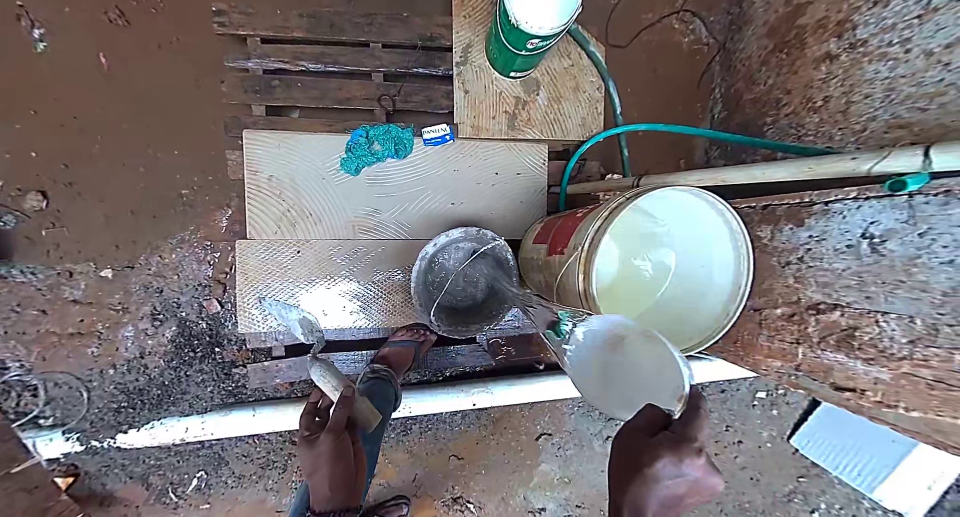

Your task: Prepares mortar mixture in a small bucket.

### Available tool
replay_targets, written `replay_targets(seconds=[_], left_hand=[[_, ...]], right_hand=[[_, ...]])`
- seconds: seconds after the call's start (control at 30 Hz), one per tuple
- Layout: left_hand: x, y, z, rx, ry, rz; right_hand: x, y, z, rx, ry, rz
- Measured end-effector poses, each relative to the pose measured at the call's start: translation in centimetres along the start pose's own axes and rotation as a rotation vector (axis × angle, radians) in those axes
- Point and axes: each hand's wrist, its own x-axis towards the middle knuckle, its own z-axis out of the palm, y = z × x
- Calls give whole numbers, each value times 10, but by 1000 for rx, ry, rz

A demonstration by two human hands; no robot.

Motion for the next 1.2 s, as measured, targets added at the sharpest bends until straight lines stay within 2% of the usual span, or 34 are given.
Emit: replay_targets(seconds=[0.13,0.33,0.43,0.57,0.7,0.8,0.87,0.9,0.97,1.07,1.13,1.2], left_hand=[[-1,-2,0,0,-6,4],[0,-2,0,14,-27,16],[0,-3,0,24,-39,22],[-1,-3,1,26,-44,28],[0,-1,4,44,-46,32],[-1,2,10,49,-36,37],[-1,3,17,49,-37,47],[-2,5,22,51,-42,57],[-3,8,32,78,-62,102],[-6,16,48,209,-185,192],[-6,18,54,298,-288,237],[-6,20,58,332,-367,283]], right_hand=[[11,3,-7,102,-26,37],[65,25,19,796,-147,425],[99,18,46,872,-180,498],[142,10,103,714,-378,461],[166,10,161,516,-448,380],[148,-13,137,401,-292,257],[109,-35,109,446,-128,117],[83,-47,101,496,-121,41],[23,-84,100,635,-292,-33],[-46,-135,131,936,-878,99],[-65,-151,154,1153,-1115,216],[-63,-157,157,1326,-1232,283]])
